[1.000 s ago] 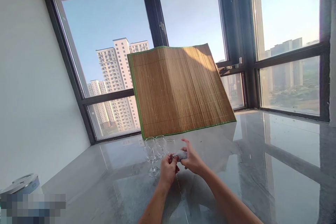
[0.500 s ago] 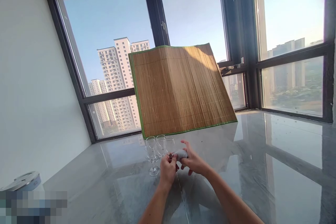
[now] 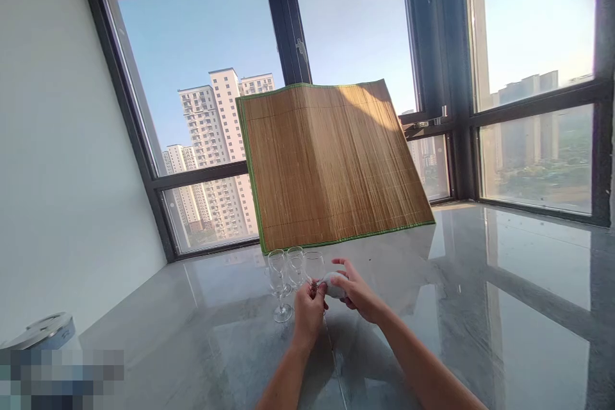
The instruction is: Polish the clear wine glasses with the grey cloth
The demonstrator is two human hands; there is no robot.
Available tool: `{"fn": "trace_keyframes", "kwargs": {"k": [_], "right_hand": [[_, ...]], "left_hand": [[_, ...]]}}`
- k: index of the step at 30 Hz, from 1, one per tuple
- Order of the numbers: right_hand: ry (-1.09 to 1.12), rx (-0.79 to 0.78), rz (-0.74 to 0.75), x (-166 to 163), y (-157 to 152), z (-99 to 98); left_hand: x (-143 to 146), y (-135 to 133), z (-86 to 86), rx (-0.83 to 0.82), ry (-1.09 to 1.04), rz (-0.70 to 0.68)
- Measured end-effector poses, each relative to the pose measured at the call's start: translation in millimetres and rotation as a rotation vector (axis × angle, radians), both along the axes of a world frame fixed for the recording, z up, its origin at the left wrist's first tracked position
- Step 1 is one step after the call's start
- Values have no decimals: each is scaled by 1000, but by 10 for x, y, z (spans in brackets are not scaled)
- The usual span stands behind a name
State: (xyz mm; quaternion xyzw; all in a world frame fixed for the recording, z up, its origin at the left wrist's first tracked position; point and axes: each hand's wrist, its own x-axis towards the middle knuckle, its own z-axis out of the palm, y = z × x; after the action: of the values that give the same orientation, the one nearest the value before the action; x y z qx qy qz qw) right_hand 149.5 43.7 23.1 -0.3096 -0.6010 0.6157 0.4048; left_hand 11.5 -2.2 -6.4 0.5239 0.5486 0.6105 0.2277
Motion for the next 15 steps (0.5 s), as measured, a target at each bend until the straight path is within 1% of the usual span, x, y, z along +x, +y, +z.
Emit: {"fn": "trace_keyframes", "kwargs": {"k": [4, 8, 10, 12, 15], "right_hand": [[22, 53, -47, -5, 91, -45], [67, 170, -134, 5, 193, -75], [57, 220, -177, 10, 214, -78], [49, 242, -188, 14, 214, -81], [48, 260, -163, 6, 217, -106]], "left_hand": [[0, 16, -9, -20, 29, 16], [-17, 24, -27, -33, 64, 84], [-24, 22, -40, -44, 115, 90], [-26, 21, -54, -62, 162, 84], [-26, 27, -73, -72, 185, 86]]}}
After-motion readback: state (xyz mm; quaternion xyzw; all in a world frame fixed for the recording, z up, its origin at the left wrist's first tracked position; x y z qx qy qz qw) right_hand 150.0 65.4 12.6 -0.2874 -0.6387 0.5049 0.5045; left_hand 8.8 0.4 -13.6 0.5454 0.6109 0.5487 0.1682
